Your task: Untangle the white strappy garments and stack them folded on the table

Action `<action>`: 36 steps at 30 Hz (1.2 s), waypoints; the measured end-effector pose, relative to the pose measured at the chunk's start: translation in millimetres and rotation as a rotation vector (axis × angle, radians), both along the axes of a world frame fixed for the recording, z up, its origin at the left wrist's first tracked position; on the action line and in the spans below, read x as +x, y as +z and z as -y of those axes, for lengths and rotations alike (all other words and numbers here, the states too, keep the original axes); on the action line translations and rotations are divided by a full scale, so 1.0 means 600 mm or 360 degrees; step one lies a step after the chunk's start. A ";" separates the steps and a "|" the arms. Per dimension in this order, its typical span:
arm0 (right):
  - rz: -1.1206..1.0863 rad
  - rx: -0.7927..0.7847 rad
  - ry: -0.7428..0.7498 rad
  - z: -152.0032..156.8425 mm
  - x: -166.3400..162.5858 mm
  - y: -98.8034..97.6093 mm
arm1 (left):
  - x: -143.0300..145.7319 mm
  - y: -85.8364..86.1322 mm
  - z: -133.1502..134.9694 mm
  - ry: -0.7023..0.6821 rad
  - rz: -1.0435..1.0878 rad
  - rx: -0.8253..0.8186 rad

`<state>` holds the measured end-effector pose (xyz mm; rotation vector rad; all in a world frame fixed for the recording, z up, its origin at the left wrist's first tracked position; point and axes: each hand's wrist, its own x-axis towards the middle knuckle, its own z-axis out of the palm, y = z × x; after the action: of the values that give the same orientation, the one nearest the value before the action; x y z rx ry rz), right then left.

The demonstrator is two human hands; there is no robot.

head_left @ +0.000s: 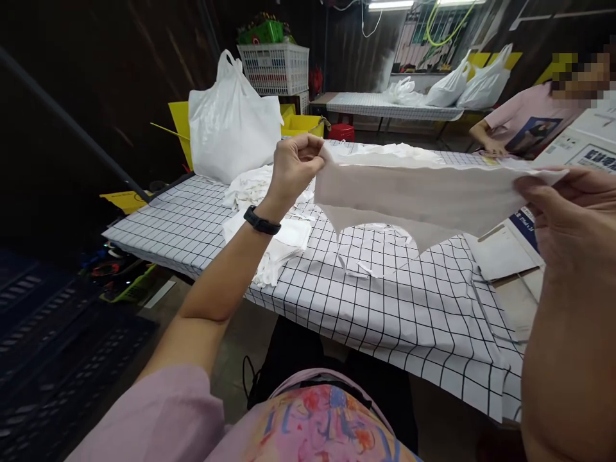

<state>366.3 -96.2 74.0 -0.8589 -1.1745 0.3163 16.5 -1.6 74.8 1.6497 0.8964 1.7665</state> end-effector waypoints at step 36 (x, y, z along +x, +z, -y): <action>0.1034 -0.1084 0.0944 0.265 0.003 -0.306 | -0.137 -0.373 0.328 -0.0106 -0.0949 -0.0253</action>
<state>367.9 -255.2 -109.4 -1.2351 -1.9826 1.0163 -65.8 -198.5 -149.2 2.1049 1.1816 1.1272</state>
